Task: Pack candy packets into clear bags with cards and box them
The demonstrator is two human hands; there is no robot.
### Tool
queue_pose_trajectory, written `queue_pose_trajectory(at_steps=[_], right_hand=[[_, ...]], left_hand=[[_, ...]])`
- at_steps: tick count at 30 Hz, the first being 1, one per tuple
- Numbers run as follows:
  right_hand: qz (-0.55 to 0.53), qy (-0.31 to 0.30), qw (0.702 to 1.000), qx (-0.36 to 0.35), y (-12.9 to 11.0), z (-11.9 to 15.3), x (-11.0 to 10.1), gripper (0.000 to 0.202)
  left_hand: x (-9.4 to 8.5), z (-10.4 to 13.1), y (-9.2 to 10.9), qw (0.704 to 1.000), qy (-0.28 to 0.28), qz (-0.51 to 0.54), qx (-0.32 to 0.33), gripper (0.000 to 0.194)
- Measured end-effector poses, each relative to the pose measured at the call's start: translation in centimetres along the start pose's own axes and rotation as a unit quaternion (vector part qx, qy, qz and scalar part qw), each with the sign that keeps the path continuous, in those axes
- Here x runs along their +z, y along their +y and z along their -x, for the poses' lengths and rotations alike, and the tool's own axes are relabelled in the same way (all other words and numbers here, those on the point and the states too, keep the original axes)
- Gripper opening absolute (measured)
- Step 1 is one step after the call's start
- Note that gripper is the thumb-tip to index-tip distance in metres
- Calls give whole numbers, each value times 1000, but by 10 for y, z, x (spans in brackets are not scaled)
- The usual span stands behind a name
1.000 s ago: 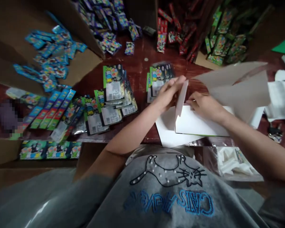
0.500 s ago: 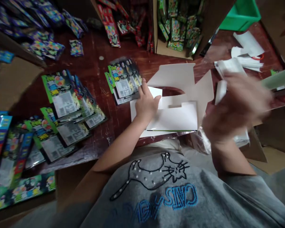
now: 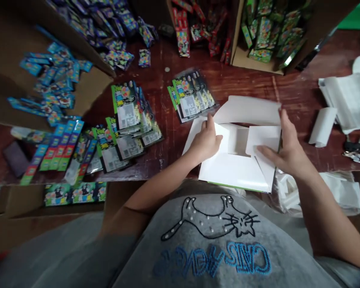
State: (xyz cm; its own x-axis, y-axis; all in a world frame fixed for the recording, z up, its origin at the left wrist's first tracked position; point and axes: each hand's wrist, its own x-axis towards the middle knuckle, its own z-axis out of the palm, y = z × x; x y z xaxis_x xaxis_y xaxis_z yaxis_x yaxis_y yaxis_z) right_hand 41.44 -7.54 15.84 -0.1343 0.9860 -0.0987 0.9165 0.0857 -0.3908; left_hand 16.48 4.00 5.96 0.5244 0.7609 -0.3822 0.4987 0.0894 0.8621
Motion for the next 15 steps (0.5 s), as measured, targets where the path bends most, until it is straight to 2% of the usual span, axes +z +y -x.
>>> queue_pose_trajectory(at_steps=[1,3,5,7,9,11,13,15], right_hand=[[1,4,1000,-23,-4,0,-7,71],[-7,-47,996,-77,-11,-4,-18,51],[-14,-109,990,-85,-17,-11,-21,51],[29,-139,989,-43,-22,-18,-14,58],[110,-141,984,6,-29,-24,1,61],[185,-123,974,41,-35,-28,18,58],[225,-102,967,57,-41,-31,29,52],[222,-96,969,57,-44,-31,28,53]], left_hand=[[0,0,-6,999,-4,41,-2,100],[1,-2,-16,992,-12,126,0,100],[1,-1,-23,978,-26,207,-8,85],[-1,6,-26,958,-36,281,-41,64],[-4,22,-29,935,-39,341,-86,54],[-6,45,-34,920,-55,370,-120,56],[-8,70,-40,915,-85,375,-121,64],[-12,89,-44,909,-106,390,-101,69]])
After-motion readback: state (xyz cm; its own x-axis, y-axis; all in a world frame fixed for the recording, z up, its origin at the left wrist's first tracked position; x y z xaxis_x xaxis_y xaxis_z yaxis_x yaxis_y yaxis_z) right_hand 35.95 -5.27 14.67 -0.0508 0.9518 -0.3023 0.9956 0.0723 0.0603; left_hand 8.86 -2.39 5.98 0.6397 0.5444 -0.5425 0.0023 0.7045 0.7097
